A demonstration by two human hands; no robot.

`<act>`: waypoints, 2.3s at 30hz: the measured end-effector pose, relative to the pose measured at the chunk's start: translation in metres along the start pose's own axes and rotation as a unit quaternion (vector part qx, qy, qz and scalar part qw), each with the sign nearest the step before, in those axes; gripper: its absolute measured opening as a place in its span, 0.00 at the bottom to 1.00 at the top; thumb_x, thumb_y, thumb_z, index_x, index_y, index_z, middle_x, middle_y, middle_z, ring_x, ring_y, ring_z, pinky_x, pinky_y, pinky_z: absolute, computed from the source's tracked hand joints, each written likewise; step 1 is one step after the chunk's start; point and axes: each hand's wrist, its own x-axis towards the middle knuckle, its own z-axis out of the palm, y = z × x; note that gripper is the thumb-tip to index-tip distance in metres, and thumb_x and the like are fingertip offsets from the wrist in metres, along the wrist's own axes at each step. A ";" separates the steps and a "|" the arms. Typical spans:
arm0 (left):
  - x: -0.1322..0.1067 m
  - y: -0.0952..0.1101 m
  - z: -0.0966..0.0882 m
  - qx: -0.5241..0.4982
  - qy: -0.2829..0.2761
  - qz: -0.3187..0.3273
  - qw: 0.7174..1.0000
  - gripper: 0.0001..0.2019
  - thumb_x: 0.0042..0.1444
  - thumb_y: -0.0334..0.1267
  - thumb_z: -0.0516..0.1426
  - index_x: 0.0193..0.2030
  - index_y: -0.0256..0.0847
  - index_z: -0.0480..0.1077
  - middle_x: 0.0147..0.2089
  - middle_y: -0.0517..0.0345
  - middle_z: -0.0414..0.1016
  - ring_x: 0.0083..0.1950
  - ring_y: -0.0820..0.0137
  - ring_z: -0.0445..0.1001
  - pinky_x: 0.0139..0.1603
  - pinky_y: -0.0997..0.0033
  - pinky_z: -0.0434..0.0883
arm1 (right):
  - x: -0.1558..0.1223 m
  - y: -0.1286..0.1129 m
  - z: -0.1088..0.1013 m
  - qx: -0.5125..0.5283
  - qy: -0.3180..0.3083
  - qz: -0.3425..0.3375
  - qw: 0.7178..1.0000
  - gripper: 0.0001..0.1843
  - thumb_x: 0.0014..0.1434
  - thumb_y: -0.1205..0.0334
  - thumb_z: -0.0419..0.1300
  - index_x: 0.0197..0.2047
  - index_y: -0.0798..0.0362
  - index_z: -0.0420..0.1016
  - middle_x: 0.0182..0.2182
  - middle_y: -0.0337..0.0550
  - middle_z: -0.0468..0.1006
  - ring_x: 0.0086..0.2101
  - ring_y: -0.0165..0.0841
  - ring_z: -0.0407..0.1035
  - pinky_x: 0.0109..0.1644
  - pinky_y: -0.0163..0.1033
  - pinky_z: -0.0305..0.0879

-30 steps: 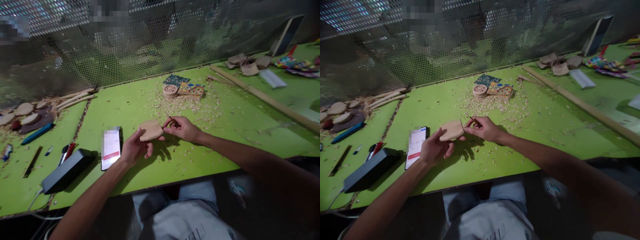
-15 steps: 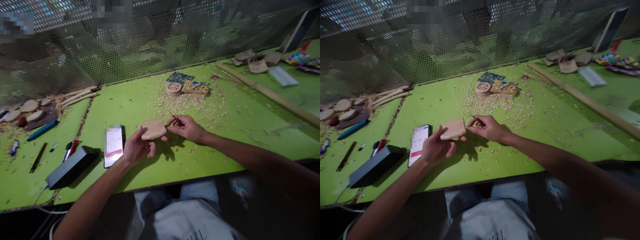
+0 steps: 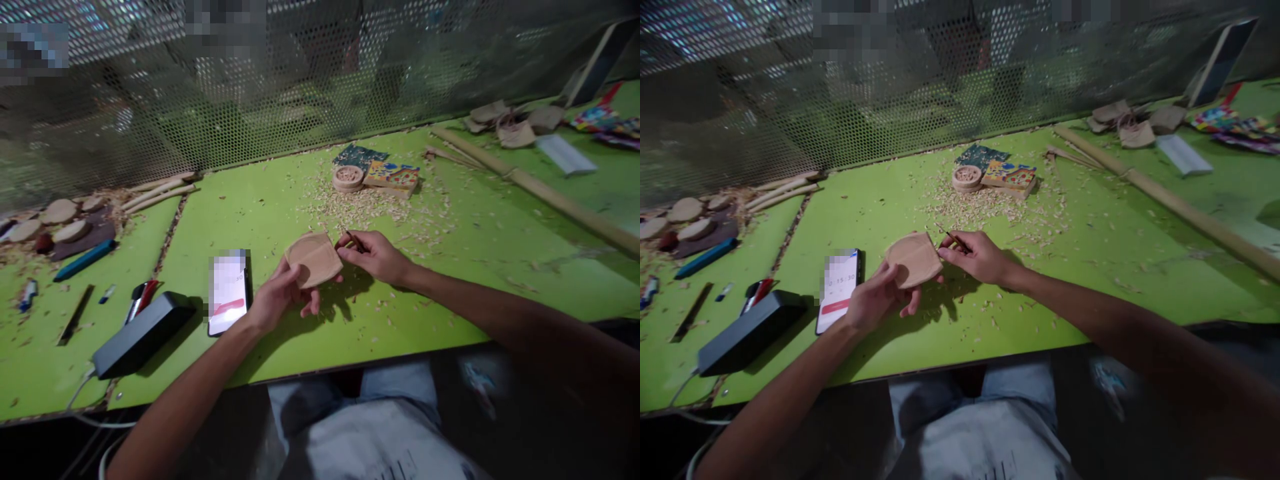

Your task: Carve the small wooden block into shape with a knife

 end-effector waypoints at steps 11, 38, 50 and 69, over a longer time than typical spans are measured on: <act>0.001 -0.004 0.002 0.038 0.018 -0.002 0.999 0.36 0.69 0.46 0.59 0.80 0.58 0.50 0.62 0.41 0.75 0.36 0.67 0.81 0.24 0.76 0.70 | -0.002 0.010 -0.002 -0.002 -0.004 0.005 1.000 0.18 0.60 0.48 0.71 0.45 0.52 0.77 0.23 0.28 0.59 0.24 0.25 0.53 0.27 0.34 0.48; 0.004 -0.014 -0.010 0.071 -0.009 0.026 0.997 0.40 0.55 0.50 0.69 0.73 0.53 0.62 0.67 0.42 0.72 0.44 0.65 0.80 0.30 0.76 0.71 | -0.001 0.004 0.000 -0.068 -0.007 -0.081 0.994 0.11 0.62 0.61 0.64 0.47 0.55 0.82 0.20 0.26 0.56 0.23 0.25 0.50 0.28 0.34 0.47; 0.003 -0.011 0.000 0.225 0.080 0.033 0.970 0.43 0.49 0.48 0.74 0.69 0.46 0.63 0.67 0.42 0.68 0.58 0.55 0.75 0.53 0.57 0.76 | -0.005 0.000 0.004 -0.136 0.000 -0.129 0.982 0.16 0.70 0.57 0.59 0.57 0.53 0.75 0.22 0.25 0.60 0.22 0.25 0.56 0.30 0.33 0.51; 0.006 -0.012 0.004 0.374 0.194 0.094 0.902 0.40 0.47 0.37 0.70 0.63 0.48 0.55 0.53 0.55 0.71 0.50 0.65 0.75 0.53 0.57 0.75 | -0.011 -0.001 0.008 -0.354 -0.113 -0.191 0.909 0.24 0.79 0.47 0.43 0.49 0.54 0.74 0.34 0.42 0.82 0.30 0.31 0.71 0.34 0.37 0.53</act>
